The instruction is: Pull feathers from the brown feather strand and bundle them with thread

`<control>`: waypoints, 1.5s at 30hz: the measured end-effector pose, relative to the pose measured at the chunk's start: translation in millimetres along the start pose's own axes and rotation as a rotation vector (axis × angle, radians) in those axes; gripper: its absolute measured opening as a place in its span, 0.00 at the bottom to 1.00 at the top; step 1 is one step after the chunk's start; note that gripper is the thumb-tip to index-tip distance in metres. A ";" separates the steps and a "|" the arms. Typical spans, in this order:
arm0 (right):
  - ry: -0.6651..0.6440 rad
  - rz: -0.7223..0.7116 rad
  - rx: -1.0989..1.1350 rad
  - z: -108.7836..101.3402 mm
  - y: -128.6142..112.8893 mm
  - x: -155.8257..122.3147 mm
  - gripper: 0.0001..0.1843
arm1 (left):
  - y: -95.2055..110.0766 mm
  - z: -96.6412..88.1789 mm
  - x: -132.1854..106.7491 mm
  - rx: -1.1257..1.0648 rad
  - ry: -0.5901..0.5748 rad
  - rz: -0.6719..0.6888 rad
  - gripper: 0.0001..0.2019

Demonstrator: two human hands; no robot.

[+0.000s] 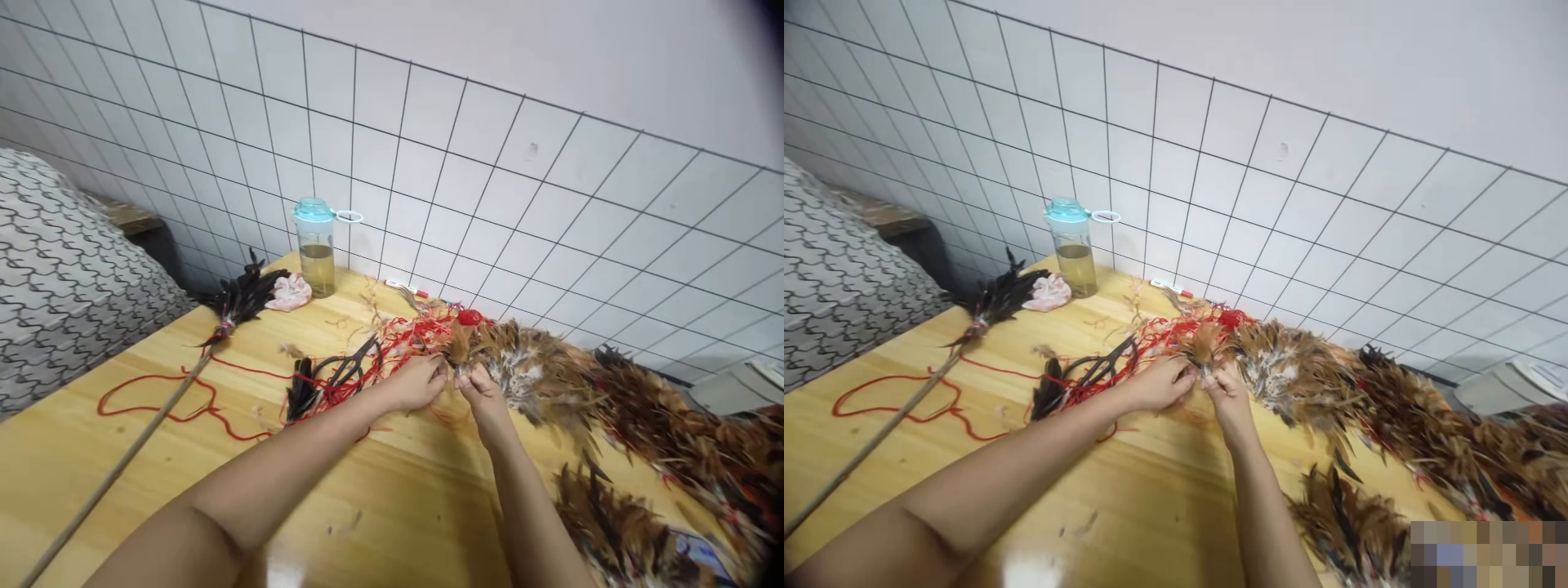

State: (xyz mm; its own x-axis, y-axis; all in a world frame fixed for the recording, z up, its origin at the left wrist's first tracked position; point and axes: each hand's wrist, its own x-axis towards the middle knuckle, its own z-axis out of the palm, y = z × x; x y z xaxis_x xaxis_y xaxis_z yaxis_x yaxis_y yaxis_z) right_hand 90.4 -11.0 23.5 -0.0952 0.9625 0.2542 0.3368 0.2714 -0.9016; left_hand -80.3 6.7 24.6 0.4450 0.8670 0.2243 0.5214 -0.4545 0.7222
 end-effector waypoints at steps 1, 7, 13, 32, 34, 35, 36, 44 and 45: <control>-0.001 0.005 -0.008 3.6 3.0 3.4 0.15 | -3.6 0.8 1.3 0.018 0.014 -0.001 0.06; 0.037 0.038 -0.064 9.4 34.0 7.3 0.13 | -13.4 7.3 4.2 0.003 -0.017 -0.010 0.08; 0.082 0.035 -0.266 12.4 43.3 2.9 0.14 | -15.3 15.2 3.4 -0.018 0.019 -0.093 0.07; 0.101 -0.192 -0.164 13.1 37.1 7.5 0.14 | -15.8 14.0 0.6 0.236 0.211 0.138 0.11; 0.045 -0.250 -0.178 13.0 36.3 8.7 0.14 | -15.8 14.6 1.1 0.229 0.192 0.139 0.11; 0.007 -0.255 -0.176 13.2 36.2 9.0 0.14 | -16.2 14.8 1.2 0.220 0.186 0.129 0.11; -0.029 -0.241 -0.171 13.5 36.3 9.2 0.14 | -16.8 14.9 1.0 0.207 0.180 0.112 0.11; 0.058 -0.019 -0.307 9.3 40.6 6.5 0.13 | -15.3 15.8 -4.2 0.116 0.146 0.013 0.10; 0.085 0.016 -0.354 6.9 41.3 6.7 0.13 | -14.1 15.5 -4.4 0.125 0.123 0.019 0.10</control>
State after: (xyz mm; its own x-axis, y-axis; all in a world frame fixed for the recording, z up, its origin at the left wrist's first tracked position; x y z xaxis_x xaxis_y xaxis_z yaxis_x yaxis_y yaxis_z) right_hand 97.2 6.7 -14.5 -0.0145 0.9591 0.2828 0.6427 0.2256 -0.7321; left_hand -78.4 6.1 3.3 0.3673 0.8730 0.3209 0.6040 -0.4862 0.6315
